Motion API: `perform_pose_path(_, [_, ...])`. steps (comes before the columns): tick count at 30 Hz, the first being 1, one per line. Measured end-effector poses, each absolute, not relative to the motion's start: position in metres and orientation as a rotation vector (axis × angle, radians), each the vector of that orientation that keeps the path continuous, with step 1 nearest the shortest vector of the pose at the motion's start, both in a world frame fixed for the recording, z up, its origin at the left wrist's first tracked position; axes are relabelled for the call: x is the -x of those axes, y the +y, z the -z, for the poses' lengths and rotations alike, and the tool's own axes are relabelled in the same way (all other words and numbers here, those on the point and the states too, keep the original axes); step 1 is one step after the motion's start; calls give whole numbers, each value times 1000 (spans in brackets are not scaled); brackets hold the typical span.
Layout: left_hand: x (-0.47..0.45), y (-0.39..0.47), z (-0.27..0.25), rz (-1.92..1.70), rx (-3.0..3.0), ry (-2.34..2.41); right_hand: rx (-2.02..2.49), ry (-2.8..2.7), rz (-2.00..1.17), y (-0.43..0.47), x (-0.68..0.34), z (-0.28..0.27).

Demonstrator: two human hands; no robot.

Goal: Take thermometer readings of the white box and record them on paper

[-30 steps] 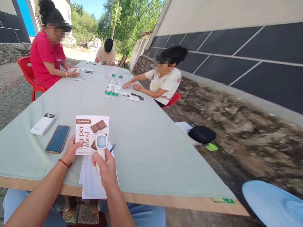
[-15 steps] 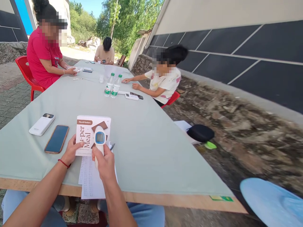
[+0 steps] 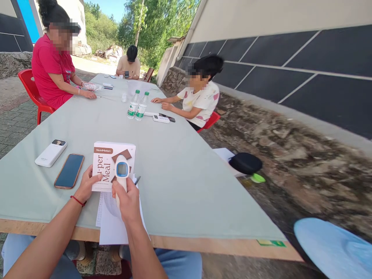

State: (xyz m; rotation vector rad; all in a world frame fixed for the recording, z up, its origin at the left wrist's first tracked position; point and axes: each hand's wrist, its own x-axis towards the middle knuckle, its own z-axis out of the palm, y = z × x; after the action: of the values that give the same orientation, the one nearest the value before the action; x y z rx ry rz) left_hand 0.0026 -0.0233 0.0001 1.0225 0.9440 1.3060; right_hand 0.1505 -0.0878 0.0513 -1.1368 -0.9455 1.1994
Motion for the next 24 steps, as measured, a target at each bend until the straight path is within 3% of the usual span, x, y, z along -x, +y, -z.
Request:
perform_pose_path(9, [-3, -21, 1, -1387, -1071, 1020, 1115, -967, -1177, -99, -152, -61])
perform_pose_path(17, [6, -2, 12, -1652, -1183, 1174, 1021, -1024, -1009, -116, -162, -107])
perform_pose_path(24, [11, 7, 17, -1544, -1586, 1460, 990, -1049, -910, -135, -174, -125])
